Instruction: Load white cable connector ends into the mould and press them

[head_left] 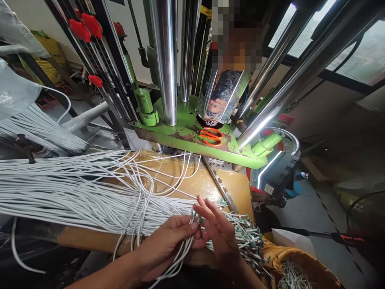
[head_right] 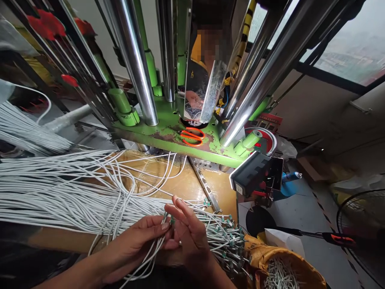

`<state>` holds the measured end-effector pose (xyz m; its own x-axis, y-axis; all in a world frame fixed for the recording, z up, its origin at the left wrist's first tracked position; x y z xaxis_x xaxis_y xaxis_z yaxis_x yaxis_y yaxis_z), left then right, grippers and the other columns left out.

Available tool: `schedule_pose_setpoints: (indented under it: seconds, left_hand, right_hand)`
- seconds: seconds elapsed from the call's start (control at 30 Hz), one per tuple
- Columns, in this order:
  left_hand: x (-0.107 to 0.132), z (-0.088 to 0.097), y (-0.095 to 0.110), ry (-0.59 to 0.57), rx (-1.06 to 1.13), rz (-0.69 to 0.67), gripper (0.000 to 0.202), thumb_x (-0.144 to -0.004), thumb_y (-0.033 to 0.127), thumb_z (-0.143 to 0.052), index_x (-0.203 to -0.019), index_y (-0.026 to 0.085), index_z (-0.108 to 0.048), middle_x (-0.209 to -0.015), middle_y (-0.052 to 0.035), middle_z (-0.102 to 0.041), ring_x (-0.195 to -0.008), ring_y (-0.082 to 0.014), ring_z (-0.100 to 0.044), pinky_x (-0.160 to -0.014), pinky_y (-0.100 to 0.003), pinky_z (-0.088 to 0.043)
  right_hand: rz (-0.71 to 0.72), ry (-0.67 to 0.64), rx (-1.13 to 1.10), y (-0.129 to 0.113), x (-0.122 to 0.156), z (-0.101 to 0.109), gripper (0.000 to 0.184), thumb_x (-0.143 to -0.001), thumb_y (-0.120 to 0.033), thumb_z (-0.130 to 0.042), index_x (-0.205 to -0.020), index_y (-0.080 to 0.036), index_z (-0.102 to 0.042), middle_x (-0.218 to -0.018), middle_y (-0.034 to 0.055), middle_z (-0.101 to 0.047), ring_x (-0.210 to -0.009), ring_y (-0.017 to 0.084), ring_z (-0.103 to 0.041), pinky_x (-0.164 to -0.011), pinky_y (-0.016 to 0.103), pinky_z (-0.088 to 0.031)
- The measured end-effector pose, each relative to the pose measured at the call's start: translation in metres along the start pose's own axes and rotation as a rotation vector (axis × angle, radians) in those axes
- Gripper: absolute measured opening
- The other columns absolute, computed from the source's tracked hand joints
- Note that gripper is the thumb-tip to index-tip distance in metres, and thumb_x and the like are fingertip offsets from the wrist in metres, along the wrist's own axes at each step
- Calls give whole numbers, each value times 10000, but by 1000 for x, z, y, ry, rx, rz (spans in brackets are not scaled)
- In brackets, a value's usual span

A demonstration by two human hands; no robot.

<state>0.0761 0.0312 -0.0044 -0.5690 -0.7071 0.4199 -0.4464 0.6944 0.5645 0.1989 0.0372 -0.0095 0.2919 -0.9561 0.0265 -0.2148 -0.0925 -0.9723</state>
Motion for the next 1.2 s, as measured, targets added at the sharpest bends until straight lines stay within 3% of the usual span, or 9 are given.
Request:
schedule_pose_setpoints:
  seconds: [0.13, 0.23, 0.33, 0.47, 0.63, 0.73, 0.9, 1.03, 1.2]
  left_hand:
    - [3, 28, 13, 250, -494, -175, 375, -814, 456, -663, -619, 140, -611, -537, 8, -546, -484, -87, -429, -500, -205, -343]
    - [4, 46, 23, 406, -647, -276, 272, -762, 417, -715, -719, 148, -707, -715, -32, -657, -649, -134, -516, -631, -230, -408]
    - [-7, 49, 28, 342, -614, -274, 369, -806, 470, -644, -964, 149, -736, -846, -58, -688, -586, -118, -477, -585, -242, -391]
    - [-38, 46, 38, 323, -780, -377, 387, -847, 470, -573, -951, 135, -737, -745, -44, -656, -636, -157, -529, -619, -253, -409]
    - [-70, 36, 33, 290, -1016, -429, 373, -837, 421, -584, -638, 124, -692, -554, -7, -564, -575, -153, -507, -580, -251, -395]
    - [-67, 28, 27, 201, -982, -397, 315, -834, 397, -611, -775, 114, -735, -642, -20, -639, -621, -161, -558, -594, -244, -411]
    - [-49, 29, 32, 113, -1072, -458, 280, -892, 347, -559, -962, 151, -746, -860, -66, -728, -801, -206, -651, -712, -262, -473]
    - [-42, 29, 28, -98, -1246, -715, 271, -922, 241, -472, -998, 166, -721, -942, -88, -726, -883, -200, -660, -815, -280, -476]
    - [-40, 30, 18, -136, -1334, -821, 273, -939, 186, -423, -1028, 172, -680, -926, -87, -726, -822, -175, -655, -753, -266, -482]
  right_hand:
    - [68, -50, 480, 13, 9, 20, 426, -956, -262, -463, -1377, -322, -461, -1464, 45, -456, -1345, 222, -422, -1112, 442, -372]
    - [101, 37, 819, 12, 7, 51, 304, -954, -252, -434, -1180, -228, -636, -1220, 83, -661, -1146, 207, -600, -997, 360, -479]
    - [76, 184, 1141, -2, -13, 81, 298, -921, -255, -470, -1150, -158, -635, -1049, 118, -671, -1019, 249, -599, -919, 400, -484]
    - [-163, 104, 1392, -5, -49, 101, 420, -841, -197, -530, -1249, -101, -556, -1064, 153, -602, -1024, 304, -533, -912, 454, -434]
    - [-245, 65, 1349, -16, -63, 107, 219, -812, -164, -481, -983, -134, -616, -929, 127, -612, -914, 280, -561, -811, 412, -422]
    - [-348, 29, 1220, -29, -57, 110, 155, -783, -200, -501, -920, -168, -565, -734, 43, -604, -679, 196, -570, -623, 315, -429]
    - [-648, -73, 511, -11, -28, 85, 175, -793, -385, -472, -826, -213, -478, -480, -97, -426, -346, 74, -332, -343, 194, -246]
    - [-563, 70, 172, 17, -14, 52, 330, -760, -395, -559, -1034, -223, -492, -595, -91, -492, -371, 66, -357, -317, 175, -247]
    - [-363, 188, 229, 27, -13, 37, 502, -782, -333, -562, -1267, -209, -527, -646, -31, -567, -543, 142, -539, -488, 235, -459]
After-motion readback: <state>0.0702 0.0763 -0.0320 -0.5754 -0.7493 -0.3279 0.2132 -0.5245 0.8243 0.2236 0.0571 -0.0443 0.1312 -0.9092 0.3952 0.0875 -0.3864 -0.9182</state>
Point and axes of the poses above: each hand's wrist, its own x-axis away from the middle knuckle, its own z-axis out of the back of the hand, y = z × x, the point moved 4 cm from there along -x, towards the middle knuckle
